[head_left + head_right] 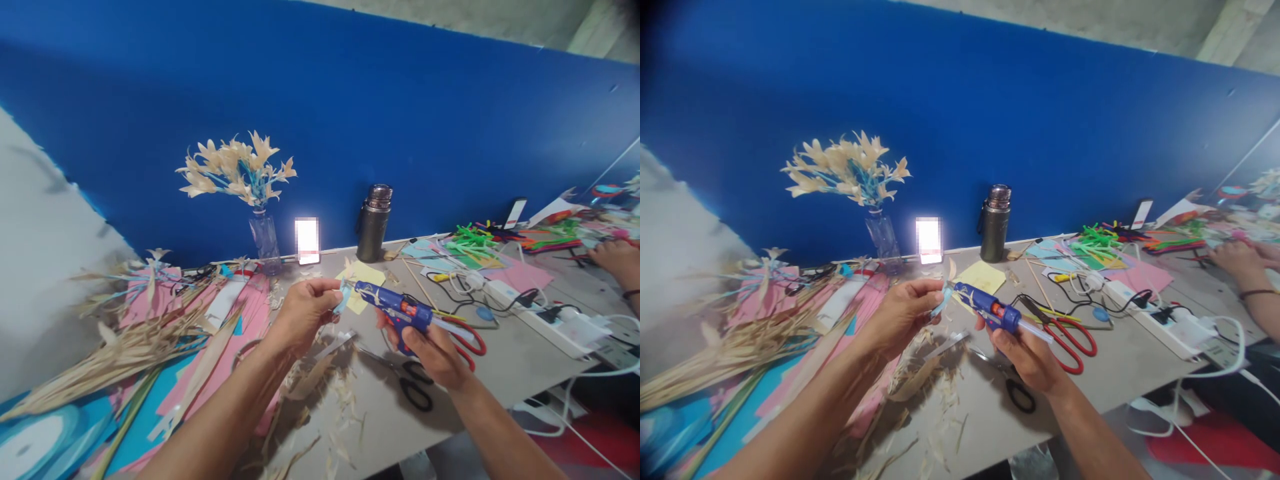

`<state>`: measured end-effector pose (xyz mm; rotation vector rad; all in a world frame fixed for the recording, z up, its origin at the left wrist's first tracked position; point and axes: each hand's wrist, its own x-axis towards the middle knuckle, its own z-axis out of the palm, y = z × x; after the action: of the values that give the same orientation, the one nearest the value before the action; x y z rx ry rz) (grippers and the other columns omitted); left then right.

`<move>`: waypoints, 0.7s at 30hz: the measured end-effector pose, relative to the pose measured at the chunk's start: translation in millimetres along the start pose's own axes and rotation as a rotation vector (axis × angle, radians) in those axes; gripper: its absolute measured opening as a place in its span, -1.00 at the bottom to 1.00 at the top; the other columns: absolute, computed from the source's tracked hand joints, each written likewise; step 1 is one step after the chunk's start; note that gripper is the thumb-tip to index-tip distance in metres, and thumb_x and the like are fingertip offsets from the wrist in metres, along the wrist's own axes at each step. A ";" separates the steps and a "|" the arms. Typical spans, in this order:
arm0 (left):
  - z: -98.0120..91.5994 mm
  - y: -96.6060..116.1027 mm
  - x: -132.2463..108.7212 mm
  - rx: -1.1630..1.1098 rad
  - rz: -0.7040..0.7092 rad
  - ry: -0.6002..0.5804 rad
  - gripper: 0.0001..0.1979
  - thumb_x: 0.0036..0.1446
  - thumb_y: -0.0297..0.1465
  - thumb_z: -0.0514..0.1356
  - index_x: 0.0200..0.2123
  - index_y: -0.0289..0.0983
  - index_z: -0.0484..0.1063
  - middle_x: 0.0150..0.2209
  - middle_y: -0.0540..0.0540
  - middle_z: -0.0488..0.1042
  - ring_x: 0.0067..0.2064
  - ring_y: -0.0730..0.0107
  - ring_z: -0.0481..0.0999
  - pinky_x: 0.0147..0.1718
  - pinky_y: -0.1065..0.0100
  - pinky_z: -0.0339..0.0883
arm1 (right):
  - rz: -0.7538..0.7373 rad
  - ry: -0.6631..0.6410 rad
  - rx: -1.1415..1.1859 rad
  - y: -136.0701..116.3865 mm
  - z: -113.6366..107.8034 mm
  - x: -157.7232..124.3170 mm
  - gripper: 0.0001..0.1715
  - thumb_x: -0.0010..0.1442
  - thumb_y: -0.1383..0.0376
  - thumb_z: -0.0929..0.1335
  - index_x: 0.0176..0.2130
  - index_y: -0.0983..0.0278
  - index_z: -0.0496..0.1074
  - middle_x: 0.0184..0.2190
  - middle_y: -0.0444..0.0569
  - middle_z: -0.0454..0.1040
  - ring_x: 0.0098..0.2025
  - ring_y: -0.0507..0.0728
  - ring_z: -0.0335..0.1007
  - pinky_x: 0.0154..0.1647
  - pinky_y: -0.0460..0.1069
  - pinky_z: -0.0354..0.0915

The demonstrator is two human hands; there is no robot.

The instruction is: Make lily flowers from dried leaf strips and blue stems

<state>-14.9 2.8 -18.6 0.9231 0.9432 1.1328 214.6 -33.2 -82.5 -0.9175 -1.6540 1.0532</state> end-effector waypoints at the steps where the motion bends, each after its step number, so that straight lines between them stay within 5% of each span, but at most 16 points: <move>1: 0.2 0.1 -0.2 0.017 0.003 0.008 -0.72 -0.22 -0.41 0.47 -0.36 -0.38 0.60 -0.44 -0.10 0.53 -0.49 0.50 0.41 -0.48 0.39 0.31 | -0.011 0.010 0.003 -0.9 0.2 1.6 -0.49 0.32 -0.08 0.27 -0.08 0.27 0.48 -0.44 -0.05 0.37 -0.43 0.11 0.24 -0.39 0.01 0.24; 7: 1.3 -1.3 -1.0 0.078 0.056 0.061 -0.73 -0.17 -0.45 0.44 -0.32 -0.36 0.59 -0.49 -0.05 0.50 -0.51 0.51 0.38 -0.49 0.40 0.28 | -0.011 -0.091 0.031 -2.3 -0.1 5.0 -0.49 0.37 -0.05 0.21 -0.06 0.28 0.46 -0.43 -0.05 0.34 -0.42 0.11 0.19 -0.38 0.02 0.17; 21: 1.3 -6.9 -0.4 0.246 0.165 0.073 -0.69 -0.12 -0.43 0.37 -0.22 -0.36 0.56 -0.58 0.07 0.40 -0.58 0.53 0.35 -0.55 0.43 0.23 | -0.040 0.004 0.079 2.0 2.8 2.1 -0.49 0.36 -0.07 0.23 -0.06 0.26 0.46 -0.42 -0.05 0.35 -0.42 0.10 0.22 -0.40 0.01 0.21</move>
<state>-11.6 1.0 -24.6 1.1826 1.0990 1.2137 211.6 -31.2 -84.2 -0.8315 -1.6088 1.0815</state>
